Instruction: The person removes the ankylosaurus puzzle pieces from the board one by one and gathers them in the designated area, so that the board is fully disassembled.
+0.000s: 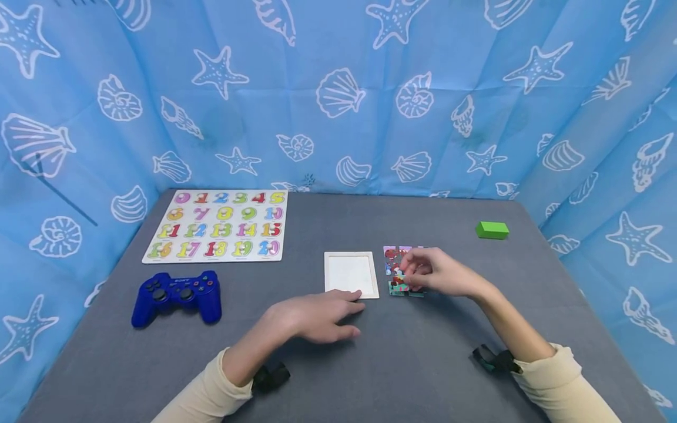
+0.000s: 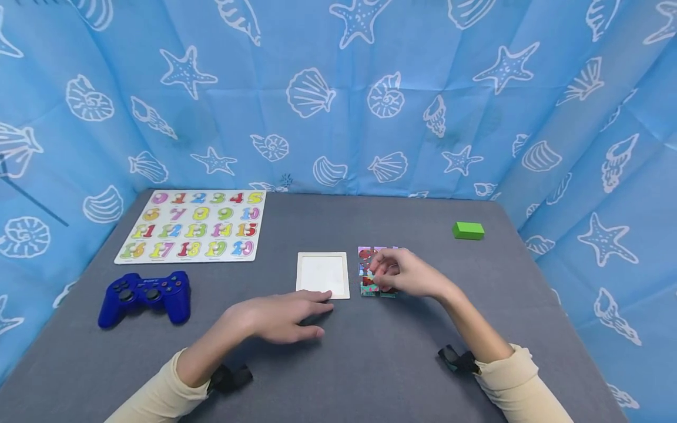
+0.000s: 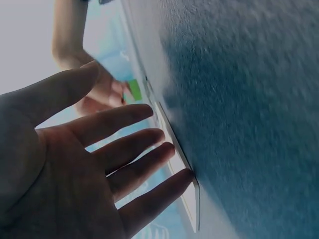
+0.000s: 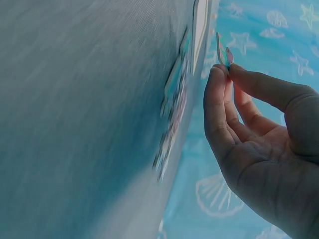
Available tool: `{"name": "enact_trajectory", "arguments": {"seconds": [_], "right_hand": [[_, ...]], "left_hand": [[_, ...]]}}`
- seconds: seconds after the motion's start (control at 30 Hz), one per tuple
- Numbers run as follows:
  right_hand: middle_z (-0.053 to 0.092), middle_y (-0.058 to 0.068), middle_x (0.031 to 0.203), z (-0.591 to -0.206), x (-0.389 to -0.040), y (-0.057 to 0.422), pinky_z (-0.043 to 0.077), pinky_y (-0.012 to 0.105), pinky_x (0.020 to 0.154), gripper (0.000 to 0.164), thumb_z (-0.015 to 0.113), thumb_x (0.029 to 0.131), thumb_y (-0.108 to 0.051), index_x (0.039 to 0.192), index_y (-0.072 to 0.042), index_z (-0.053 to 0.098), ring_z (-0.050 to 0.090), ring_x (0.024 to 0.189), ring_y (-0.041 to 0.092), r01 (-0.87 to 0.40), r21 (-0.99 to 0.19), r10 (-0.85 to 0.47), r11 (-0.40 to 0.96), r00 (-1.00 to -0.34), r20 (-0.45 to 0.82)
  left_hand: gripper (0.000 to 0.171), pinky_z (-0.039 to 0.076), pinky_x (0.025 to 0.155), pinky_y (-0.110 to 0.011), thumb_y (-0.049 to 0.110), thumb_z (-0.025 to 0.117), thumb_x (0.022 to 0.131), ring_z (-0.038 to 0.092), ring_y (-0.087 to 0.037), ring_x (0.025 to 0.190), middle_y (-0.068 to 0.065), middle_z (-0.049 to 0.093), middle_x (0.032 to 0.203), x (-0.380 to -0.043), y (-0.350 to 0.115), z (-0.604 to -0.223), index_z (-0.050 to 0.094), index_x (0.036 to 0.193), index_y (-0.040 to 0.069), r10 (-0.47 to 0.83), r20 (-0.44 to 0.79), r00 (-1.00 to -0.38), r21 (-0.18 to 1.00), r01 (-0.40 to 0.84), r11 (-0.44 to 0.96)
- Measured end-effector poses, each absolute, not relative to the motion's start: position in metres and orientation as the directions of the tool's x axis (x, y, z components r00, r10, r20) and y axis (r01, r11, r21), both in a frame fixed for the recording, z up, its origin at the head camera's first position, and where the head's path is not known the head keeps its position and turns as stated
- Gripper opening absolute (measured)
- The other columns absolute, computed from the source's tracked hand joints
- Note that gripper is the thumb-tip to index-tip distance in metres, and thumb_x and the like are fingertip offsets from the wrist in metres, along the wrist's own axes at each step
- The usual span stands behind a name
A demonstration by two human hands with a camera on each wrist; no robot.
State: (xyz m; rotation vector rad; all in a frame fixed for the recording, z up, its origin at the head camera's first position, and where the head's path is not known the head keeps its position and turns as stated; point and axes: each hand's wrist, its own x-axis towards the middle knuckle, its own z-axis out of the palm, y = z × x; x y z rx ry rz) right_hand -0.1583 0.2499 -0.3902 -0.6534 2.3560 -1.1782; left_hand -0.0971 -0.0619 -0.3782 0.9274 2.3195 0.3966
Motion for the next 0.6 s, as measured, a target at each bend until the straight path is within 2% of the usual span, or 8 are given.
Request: {"name": "enact_trajectory", "arguments": {"seconds": [0.17,0.6], "right_hand": [[0.071,0.016,0.099,-0.388,-0.152,0.276,0.066,0.036,0.077,0.018,0.070,0.102,-0.002,0.117,0.005,0.066,0.073,0.081,0.018,-0.191,-0.822,-0.553,0.537,-0.815,-0.172],[0.072,0.019,0.100,-0.394,-0.146,0.314,0.065,0.032,0.074,0.021,0.064,0.103,0.003,0.121,0.013,0.062,0.072,0.082,0.013,-0.090,-0.807,-0.506,0.583,-0.818,-0.274]], "left_hand": [[0.063,0.034,0.134,-0.045,0.042,0.064,0.110,0.032,-0.017,0.167,0.001,0.031,0.181,-0.099,-0.077,-0.379,0.048,0.165,0.017,0.687,-0.426,-0.588,0.495,0.484,0.722],[0.061,0.030,0.136,-0.051,0.044,0.061,0.111,0.028,-0.024,0.169,-0.001,0.027,0.182,-0.091,-0.117,-0.383,0.049,0.165,0.020,0.659,-0.438,-0.611,0.527,0.419,0.739]]}}
